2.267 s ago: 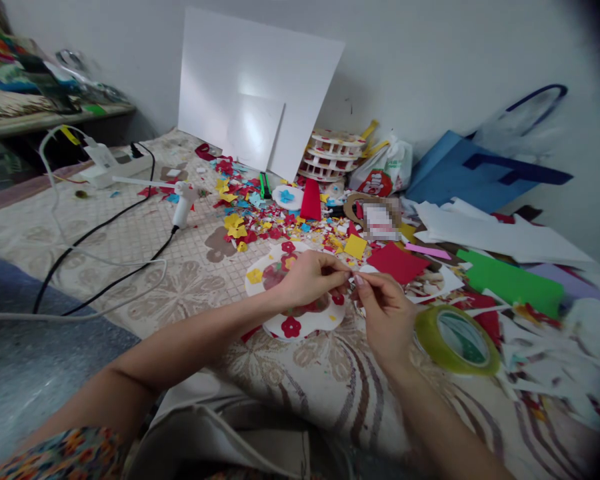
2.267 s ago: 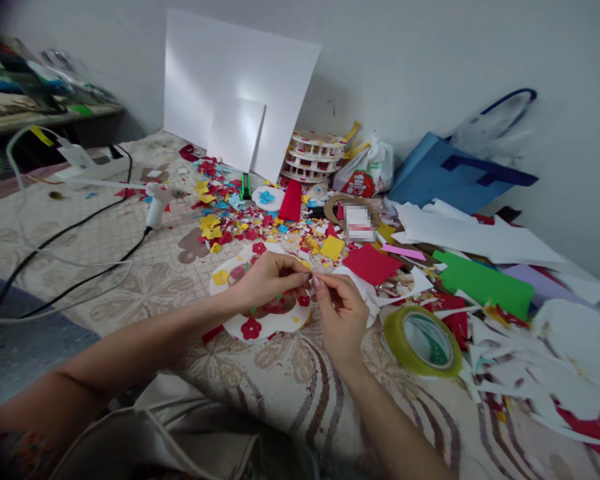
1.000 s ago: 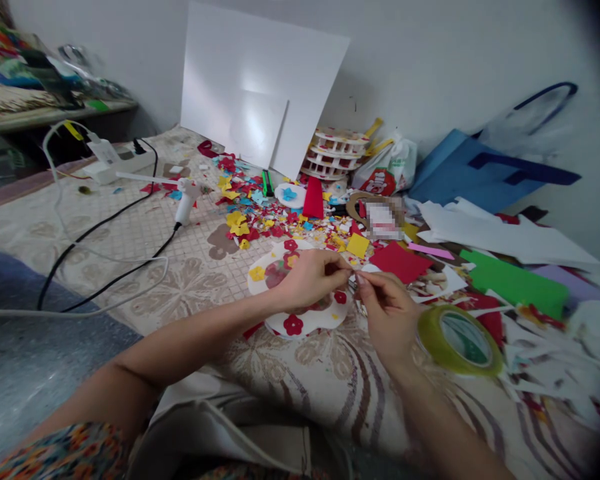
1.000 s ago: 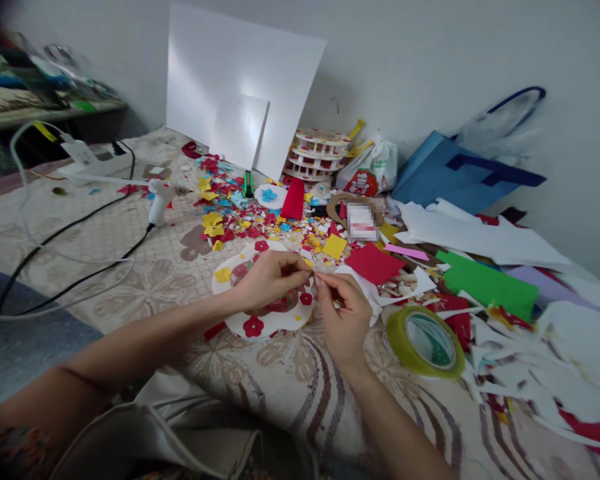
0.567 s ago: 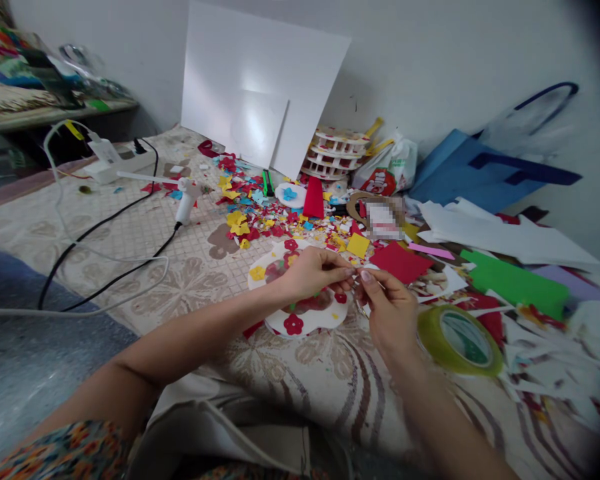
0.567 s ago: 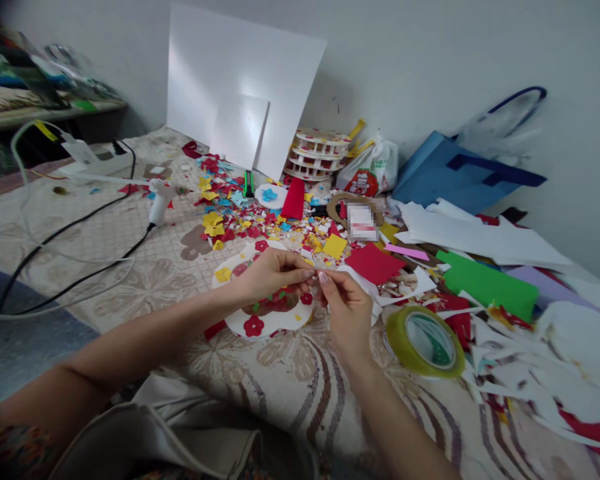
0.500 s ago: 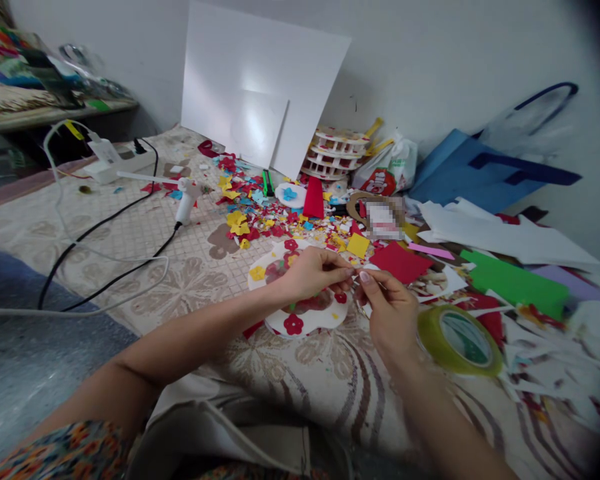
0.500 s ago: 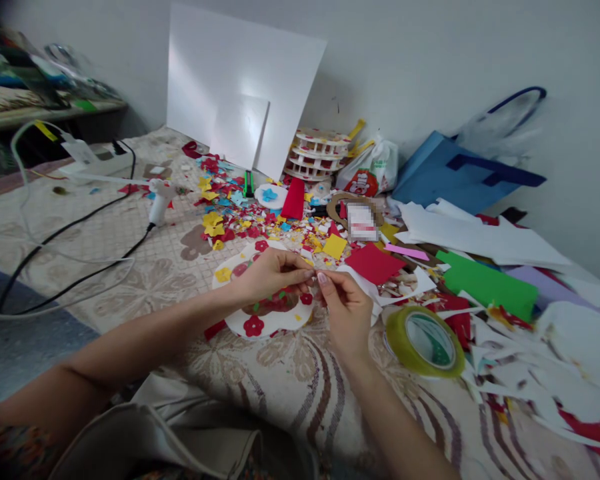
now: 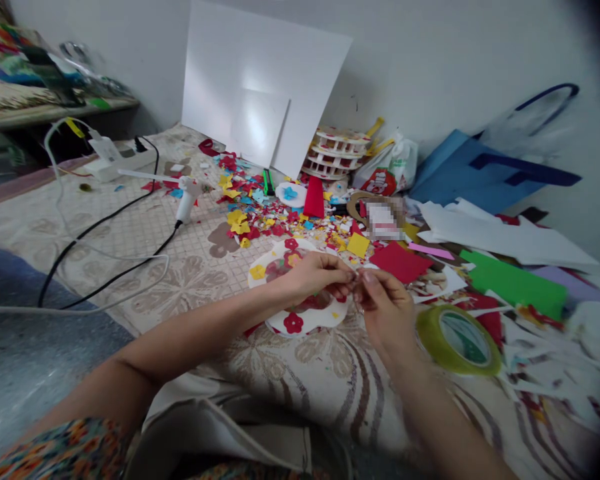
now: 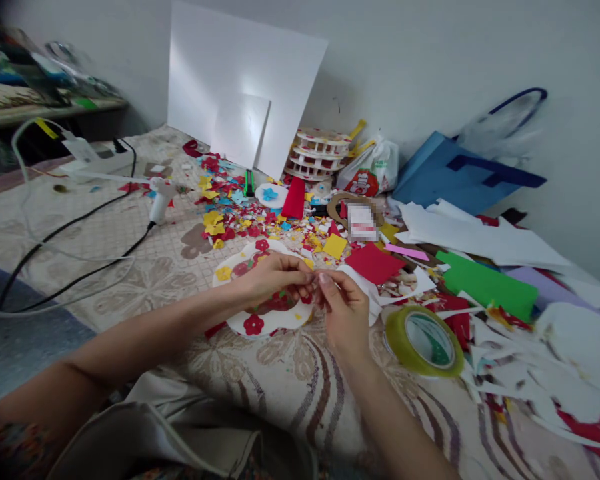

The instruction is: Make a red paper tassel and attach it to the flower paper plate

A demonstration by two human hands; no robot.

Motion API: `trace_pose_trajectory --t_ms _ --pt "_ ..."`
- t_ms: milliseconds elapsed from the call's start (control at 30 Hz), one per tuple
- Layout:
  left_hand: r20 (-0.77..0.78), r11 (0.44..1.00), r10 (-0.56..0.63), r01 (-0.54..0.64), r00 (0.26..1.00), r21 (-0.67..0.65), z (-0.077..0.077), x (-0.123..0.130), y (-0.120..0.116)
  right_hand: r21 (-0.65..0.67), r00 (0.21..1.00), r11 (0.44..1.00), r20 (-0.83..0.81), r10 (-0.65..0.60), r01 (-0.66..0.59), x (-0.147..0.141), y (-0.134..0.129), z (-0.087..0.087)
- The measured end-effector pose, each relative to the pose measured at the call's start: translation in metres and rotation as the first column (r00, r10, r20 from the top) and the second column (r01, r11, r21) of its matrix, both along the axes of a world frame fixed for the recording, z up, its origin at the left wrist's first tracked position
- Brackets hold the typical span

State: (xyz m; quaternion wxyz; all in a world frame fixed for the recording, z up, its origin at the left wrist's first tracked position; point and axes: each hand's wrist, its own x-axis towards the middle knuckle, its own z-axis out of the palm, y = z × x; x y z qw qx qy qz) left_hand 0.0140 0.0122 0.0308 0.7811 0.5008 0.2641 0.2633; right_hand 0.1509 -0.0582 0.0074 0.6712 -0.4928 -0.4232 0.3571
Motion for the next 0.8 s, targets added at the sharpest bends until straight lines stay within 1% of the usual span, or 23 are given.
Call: trace_pose_trajectory --t_ms 67,100,167,300,533,633,700,767,800 --pt "0.030 1.000 -0.012 0.013 0.999 -0.006 -0.003 0.000 0.001 -0.049 0.979 0.999 -0.205 0.011 -0.021 0.002 0.003 0.002" --pt "0.045 1.000 -0.014 0.015 0.999 -0.004 -0.004 0.000 0.002 -0.071 0.963 0.997 -0.268 0.003 -0.023 0.003 0.004 0.003" --pt "0.074 1.000 -0.023 0.023 0.997 -0.007 -0.008 0.000 0.003 -0.110 0.942 0.993 -0.336 -0.002 -0.037 0.004 0.006 0.005" --pt "0.104 0.999 -0.033 0.038 0.994 -0.039 -0.010 0.000 0.006 -0.146 0.927 0.986 -0.374 0.025 -0.085 0.006 0.007 0.003" --pt "0.094 0.995 -0.067 0.074 0.993 -0.066 -0.003 -0.002 0.005 -0.133 0.931 0.985 -0.361 0.057 -0.112 0.008 0.007 0.000" --pt "0.083 0.997 -0.081 0.082 0.993 -0.010 -0.003 -0.003 0.006 -0.138 0.933 0.984 -0.354 0.061 -0.116 0.008 0.007 0.001" --pt "0.047 0.993 -0.095 0.092 0.994 0.073 -0.002 -0.005 0.008 -0.141 0.941 0.985 -0.335 0.043 -0.095 0.008 0.007 0.002" --pt "-0.006 0.980 -0.063 0.063 0.998 0.190 0.000 -0.007 0.011 -0.134 0.954 0.989 -0.298 0.026 -0.068 0.009 0.007 0.003" --pt "-0.022 0.968 -0.017 0.022 1.000 0.252 0.002 -0.009 0.013 -0.127 0.962 0.990 -0.272 0.019 -0.055 0.010 0.007 0.004"
